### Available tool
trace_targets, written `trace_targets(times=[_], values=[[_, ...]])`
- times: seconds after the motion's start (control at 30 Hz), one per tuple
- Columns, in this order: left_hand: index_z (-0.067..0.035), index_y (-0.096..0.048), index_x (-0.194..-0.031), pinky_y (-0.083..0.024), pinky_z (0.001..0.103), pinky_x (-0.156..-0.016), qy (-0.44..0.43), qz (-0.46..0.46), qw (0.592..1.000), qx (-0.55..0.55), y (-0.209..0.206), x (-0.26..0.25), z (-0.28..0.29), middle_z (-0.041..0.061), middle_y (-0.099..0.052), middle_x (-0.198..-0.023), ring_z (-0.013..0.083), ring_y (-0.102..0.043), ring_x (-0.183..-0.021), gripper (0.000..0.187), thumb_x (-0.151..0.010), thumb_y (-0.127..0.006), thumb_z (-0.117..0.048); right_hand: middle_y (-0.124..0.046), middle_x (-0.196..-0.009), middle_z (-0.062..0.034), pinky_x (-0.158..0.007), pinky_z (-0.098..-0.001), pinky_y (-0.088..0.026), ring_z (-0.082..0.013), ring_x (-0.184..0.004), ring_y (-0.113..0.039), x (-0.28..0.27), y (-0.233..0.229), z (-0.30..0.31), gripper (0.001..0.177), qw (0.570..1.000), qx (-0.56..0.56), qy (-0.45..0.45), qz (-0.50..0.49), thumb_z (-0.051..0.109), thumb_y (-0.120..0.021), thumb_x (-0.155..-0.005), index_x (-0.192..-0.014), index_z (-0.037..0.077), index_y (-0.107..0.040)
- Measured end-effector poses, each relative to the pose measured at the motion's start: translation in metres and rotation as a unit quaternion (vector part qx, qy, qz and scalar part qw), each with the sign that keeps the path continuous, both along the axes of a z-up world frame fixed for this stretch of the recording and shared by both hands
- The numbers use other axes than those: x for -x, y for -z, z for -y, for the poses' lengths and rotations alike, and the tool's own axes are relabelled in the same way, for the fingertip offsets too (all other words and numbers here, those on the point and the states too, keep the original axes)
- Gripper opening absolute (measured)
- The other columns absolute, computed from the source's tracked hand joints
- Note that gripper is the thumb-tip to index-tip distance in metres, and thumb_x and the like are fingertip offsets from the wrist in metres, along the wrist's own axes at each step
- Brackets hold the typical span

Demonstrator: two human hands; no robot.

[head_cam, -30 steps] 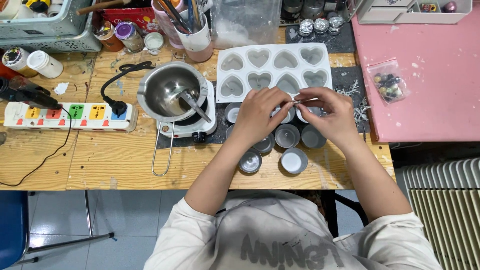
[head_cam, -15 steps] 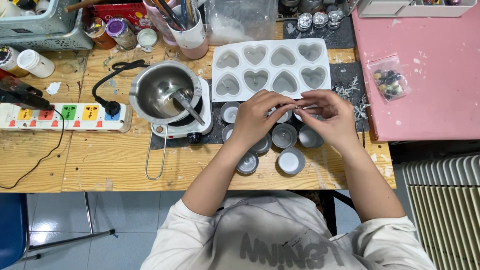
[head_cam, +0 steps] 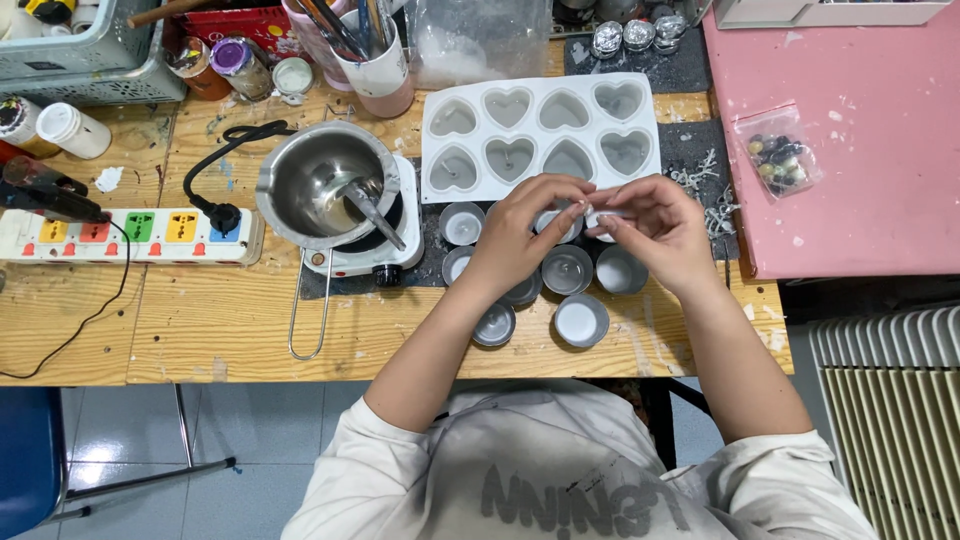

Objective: Placing pre-cut wicks into small metal candle tins at a workbench.

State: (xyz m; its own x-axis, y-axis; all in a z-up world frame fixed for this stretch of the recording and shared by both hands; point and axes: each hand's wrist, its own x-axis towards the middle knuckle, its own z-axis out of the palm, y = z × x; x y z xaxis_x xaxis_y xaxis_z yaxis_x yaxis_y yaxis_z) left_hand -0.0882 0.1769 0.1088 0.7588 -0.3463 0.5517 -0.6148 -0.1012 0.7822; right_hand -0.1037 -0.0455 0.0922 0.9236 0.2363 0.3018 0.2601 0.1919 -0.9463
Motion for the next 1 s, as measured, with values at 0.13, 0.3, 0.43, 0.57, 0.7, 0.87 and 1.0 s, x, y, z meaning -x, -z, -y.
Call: trace_targets(times=[0.13, 0.3, 0.43, 0.57, 0.7, 0.87, 1.0], values=[[-0.009, -0.064, -0.114, -0.058, 0.033, -0.087, -0.078, 0.101, 0.989, -0.076, -0.008, 0.006, 0.0, 0.003, -0.072, -0.122, 0.0243, -0.072, -0.109, 0.015, -0.101, -0.07, -0.012, -0.068, -0.122, -0.0154, -0.098, -0.0336, -0.061, -0.0216, -0.115, -0.069, 0.006, -0.018, -0.006, 0.024, 0.989, 0.088, 0.046, 0.11, -0.007, -0.072, -0.095, -0.117, -0.003, -0.062], [-0.011, -0.065, -0.108, -0.057, 0.034, -0.071, -0.098, 0.132, 0.978, -0.129, -0.009, 0.01, 0.001, 0.001, -0.07, -0.1, 0.0215, -0.073, -0.09, 0.019, -0.093, -0.075, -0.013, -0.073, -0.102, -0.0103, -0.085, -0.0275, -0.056, -0.0154, -0.096, -0.069, 0.007, -0.016, -0.006, 0.017, 0.936, 0.252, 0.143, 0.2, -0.003, -0.081, -0.088, -0.104, 0.0, -0.077], [-0.012, -0.067, -0.107, -0.056, 0.034, -0.071, -0.081, 0.126, 0.981, -0.126, -0.014, 0.011, -0.002, 0.002, -0.069, -0.097, 0.0215, -0.072, -0.087, 0.018, -0.092, -0.078, -0.014, -0.073, -0.102, -0.0101, -0.084, -0.0274, -0.056, -0.0149, -0.095, -0.069, 0.009, -0.023, -0.007, 0.017, 0.948, 0.233, 0.122, 0.177, -0.003, -0.08, -0.087, -0.104, 0.0, -0.076], [-0.013, -0.071, -0.104, -0.057, 0.033, -0.072, -0.075, 0.147, 0.978, -0.13, -0.016, 0.011, -0.005, 0.001, -0.071, -0.097, 0.0214, -0.072, -0.088, 0.014, -0.091, -0.078, -0.015, -0.072, -0.101, -0.0093, -0.083, -0.0287, -0.056, -0.0163, -0.095, -0.07, 0.012, -0.02, 0.001, 0.014, 0.961, 0.21, 0.1, 0.151, -0.004, -0.078, -0.09, -0.103, 0.001, -0.075], [-0.012, -0.074, -0.102, -0.059, 0.032, -0.072, 0.011, 0.096, 0.992, -0.087, -0.015, 0.015, -0.013, 0.002, -0.073, -0.1, 0.0198, -0.073, -0.087, 0.013, -0.092, -0.079, -0.017, -0.073, -0.098, -0.0072, -0.086, -0.0322, -0.052, -0.0187, -0.094, -0.068, 0.026, -0.032, 0.005, 0.012, 0.937, 0.269, 0.092, 0.204, -0.003, -0.079, -0.089, -0.098, 0.002, -0.075], [-0.014, -0.077, -0.106, -0.06, 0.032, -0.075, 0.058, 0.055, 0.991, -0.106, -0.012, 0.054, -0.018, 0.001, -0.076, -0.104, 0.0191, -0.075, -0.091, 0.013, -0.095, -0.078, -0.022, -0.072, -0.096, -0.006, -0.082, -0.0356, -0.051, -0.0217, -0.093, -0.065, 0.066, -0.062, 0.002, 0.013, 0.893, 0.369, 0.071, 0.25, 0.004, -0.079, -0.084, -0.096, 0.005, -0.074], [-0.013, -0.074, -0.114, -0.058, 0.036, -0.082, -0.023, 0.077, 0.981, -0.174, -0.013, 0.088, -0.024, 0.003, -0.073, -0.111, 0.0246, -0.07, -0.106, 0.032, -0.088, -0.079, -0.03, -0.067, -0.09, -0.0047, -0.075, -0.0385, -0.048, -0.0257, -0.087, -0.058, 0.089, -0.08, -0.011, 0.015, 0.829, 0.487, 0.038, 0.273, 0.012, -0.08, -0.079, -0.093, 0.008, -0.075]])
